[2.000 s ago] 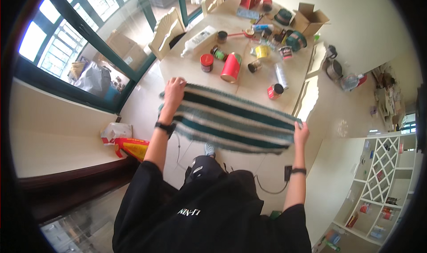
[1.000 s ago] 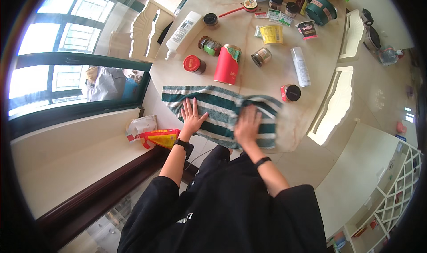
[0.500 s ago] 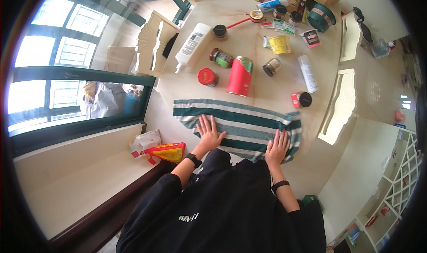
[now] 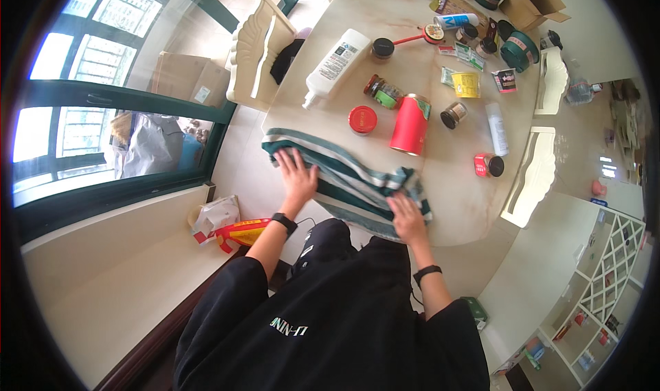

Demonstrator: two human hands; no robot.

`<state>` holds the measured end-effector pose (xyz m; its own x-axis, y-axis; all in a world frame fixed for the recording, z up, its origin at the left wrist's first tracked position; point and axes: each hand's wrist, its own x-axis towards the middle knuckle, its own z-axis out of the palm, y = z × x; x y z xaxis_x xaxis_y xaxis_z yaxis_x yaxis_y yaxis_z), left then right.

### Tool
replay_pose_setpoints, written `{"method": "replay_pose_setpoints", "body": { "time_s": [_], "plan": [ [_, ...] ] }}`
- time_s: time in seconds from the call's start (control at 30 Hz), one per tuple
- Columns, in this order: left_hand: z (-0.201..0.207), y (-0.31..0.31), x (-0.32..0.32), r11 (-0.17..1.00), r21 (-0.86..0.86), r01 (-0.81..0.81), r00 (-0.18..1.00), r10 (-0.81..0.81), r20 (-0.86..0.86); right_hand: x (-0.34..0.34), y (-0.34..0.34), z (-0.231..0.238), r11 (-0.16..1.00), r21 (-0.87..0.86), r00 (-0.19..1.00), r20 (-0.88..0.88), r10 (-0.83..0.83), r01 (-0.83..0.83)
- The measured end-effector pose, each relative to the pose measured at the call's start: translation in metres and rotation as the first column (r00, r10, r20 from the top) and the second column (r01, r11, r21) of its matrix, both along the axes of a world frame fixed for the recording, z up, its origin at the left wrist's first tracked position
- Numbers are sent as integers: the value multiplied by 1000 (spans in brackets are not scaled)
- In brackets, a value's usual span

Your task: The person wipes a canister with a cloth and places it into a box, then wipes a spray bottle and a jar before placing them on a shelf.

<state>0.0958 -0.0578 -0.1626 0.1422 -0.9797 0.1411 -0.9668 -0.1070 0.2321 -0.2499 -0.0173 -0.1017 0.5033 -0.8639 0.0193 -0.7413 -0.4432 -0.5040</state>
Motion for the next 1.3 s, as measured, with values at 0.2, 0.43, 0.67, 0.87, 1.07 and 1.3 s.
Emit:
{"method": "replay_pose_setpoints", "body": {
  "time_s": [0.2,0.43,0.67,0.87,1.07,1.3],
  "plan": [
    [40,39,-98,898,267,349,936,-321,-143,-4,20,-1,852,-85,839,-150,-523,516],
    [38,-1,-27,468,33,883,458,-843,-281,29,-21,3,943,186,960,90,264,-277],
    [36,-10,-22,989,141,-49,994,61,-86,18,-55,23,998,44,906,422,20,-43],
    [62,11,-51,760,326,562,825,-545,-151,-9,-99,34,828,425,646,525,-554,366],
    [75,-35,13,501,467,729,631,-756,-173,1,-154,54,801,17,754,327,-570,598],
    [57,-54,-11,900,132,415,908,-400,-125,33,-184,32,688,273,680,141,-720,672]
  ]
}}
